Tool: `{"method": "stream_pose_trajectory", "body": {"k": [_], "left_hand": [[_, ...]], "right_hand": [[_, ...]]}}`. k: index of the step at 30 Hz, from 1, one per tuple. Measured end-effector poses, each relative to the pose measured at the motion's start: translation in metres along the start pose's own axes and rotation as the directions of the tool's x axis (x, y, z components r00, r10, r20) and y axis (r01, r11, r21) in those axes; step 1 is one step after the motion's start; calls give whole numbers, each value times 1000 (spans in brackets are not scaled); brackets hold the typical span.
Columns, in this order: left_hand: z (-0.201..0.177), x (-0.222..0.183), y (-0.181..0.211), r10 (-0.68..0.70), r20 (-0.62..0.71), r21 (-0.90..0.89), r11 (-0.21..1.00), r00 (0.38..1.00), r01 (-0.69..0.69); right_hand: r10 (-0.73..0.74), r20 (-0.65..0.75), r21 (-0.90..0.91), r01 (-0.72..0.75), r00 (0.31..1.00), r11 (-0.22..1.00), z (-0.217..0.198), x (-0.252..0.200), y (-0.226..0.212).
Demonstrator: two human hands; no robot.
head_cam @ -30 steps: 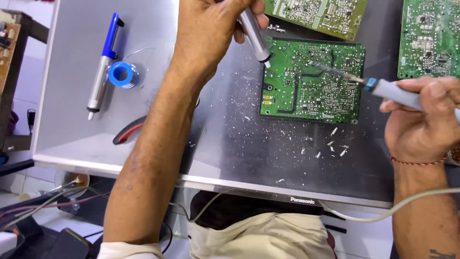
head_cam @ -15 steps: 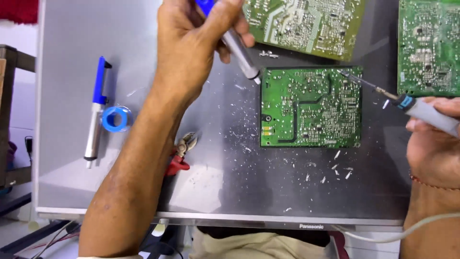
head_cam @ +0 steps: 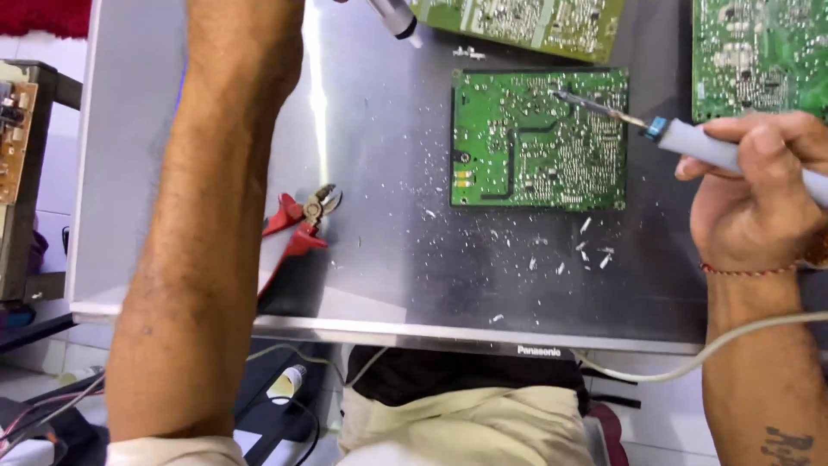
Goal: Using a soldering iron and a desoldering pump to remove solder from components on a printed circuit board.
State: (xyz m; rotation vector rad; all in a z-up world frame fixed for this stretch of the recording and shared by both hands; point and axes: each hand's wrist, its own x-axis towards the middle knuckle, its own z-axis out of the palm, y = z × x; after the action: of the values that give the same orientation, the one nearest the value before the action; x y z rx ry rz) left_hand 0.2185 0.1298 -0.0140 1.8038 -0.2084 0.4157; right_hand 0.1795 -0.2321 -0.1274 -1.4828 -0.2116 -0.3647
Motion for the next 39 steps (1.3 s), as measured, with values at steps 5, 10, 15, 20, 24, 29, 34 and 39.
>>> {"method": "stream_pose_trajectory", "body": {"k": [5,10,15,20,24,29,34,39], "left_hand": [[3,-15,2,14,-83,-134,991,996,-25],[21,-32,3,-31,-92,-282,959,995,4],[24,-34,2,-28,-124,-289,957,992,-9],[26,-29,-4,1,-154,-319,946,988,-51],[32,-24,-13,-49,-183,-376,926,982,-24],[35,-19,-16,-41,-151,-362,932,988,-16],[42,-17,-10,13,-86,-320,947,996,-40],[49,-4,-29,60,-110,-324,941,992,-93]], "right_hand": [[-32,31,-58,34,999,998,7,-1,-9],[-2,16,-103,4,1000,995,5,0,-8],[12,35,-41,-11,999,999,13,4,-13],[5,8,-77,-4,1000,997,18,11,-8],[87,-1,-153,-86,996,984,5,20,-10],[205,112,-16,-205,972,979,-4,49,0],[302,-18,94,-299,953,950,9,44,-4],[164,46,-28,-163,985,986,-13,38,13]]}}
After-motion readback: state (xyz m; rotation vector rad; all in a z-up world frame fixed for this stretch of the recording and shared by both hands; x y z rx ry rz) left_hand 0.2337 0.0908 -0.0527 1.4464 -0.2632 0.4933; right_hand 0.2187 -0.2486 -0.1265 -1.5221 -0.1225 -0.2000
